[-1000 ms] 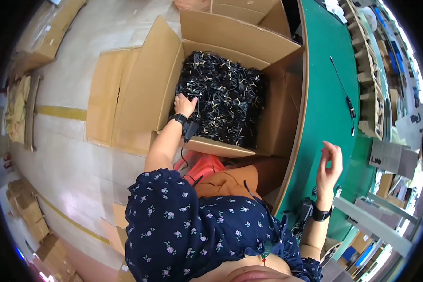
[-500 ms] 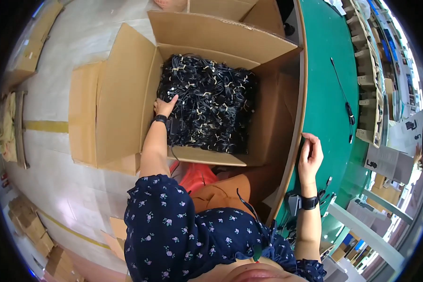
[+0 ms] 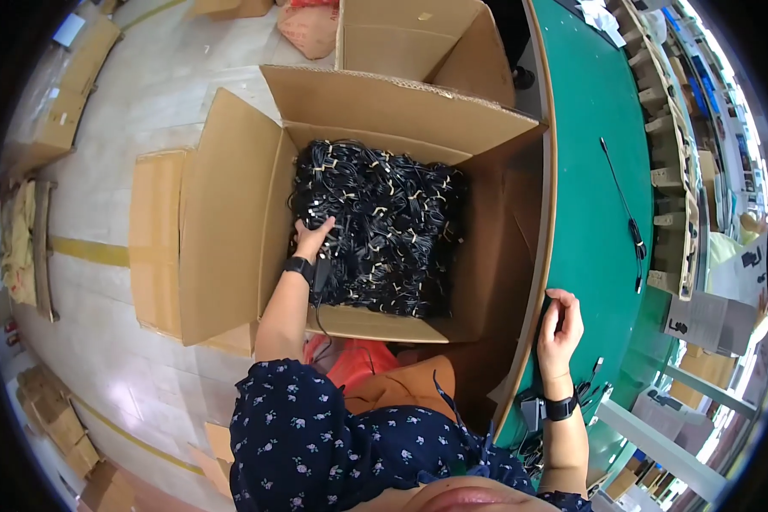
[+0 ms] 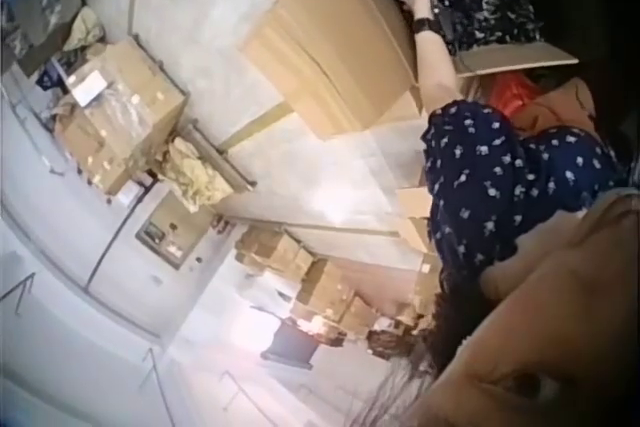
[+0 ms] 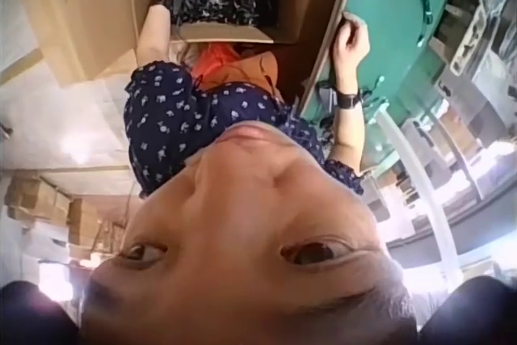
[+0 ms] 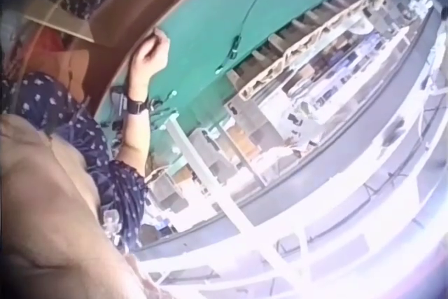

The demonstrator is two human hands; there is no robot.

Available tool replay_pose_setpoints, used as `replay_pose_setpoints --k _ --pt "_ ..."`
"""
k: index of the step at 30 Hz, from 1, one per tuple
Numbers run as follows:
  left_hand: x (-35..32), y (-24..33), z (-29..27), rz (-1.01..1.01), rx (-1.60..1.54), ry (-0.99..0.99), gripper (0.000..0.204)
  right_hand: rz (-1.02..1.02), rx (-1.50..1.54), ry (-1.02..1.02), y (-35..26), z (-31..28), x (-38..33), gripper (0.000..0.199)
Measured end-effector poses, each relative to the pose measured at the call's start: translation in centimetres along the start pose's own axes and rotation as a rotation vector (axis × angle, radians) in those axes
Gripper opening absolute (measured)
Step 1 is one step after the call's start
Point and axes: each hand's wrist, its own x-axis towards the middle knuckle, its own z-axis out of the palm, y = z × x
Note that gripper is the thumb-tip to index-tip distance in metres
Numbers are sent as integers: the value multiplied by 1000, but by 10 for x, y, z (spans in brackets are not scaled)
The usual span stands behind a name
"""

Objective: The person reaches into a box to retrieve mesh pads and places them on the table, then fits bundles of cables into the pads and places the assemblies into a tray.

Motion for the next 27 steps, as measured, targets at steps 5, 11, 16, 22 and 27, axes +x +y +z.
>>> replay_pose_setpoints --k 5,11,16,22,27 --pt "35 -6 -17 -40 -31 -39 119 71 57 -74 -6 0 1 12" --pt "50 -32 -13 7 -309 69 109 98 115 -98 -1 5 -3 14" --pt "3 -16 27 18 -395 -44 83 117 84 -73 4 -2 -6 13" --pt "10 -9 23 17 -419 176 91 113 114 -85 -3 4 -4 13" --pt "-6 -4 32 -48 -591 181 84 72 99 -33 4 4 -6 13"
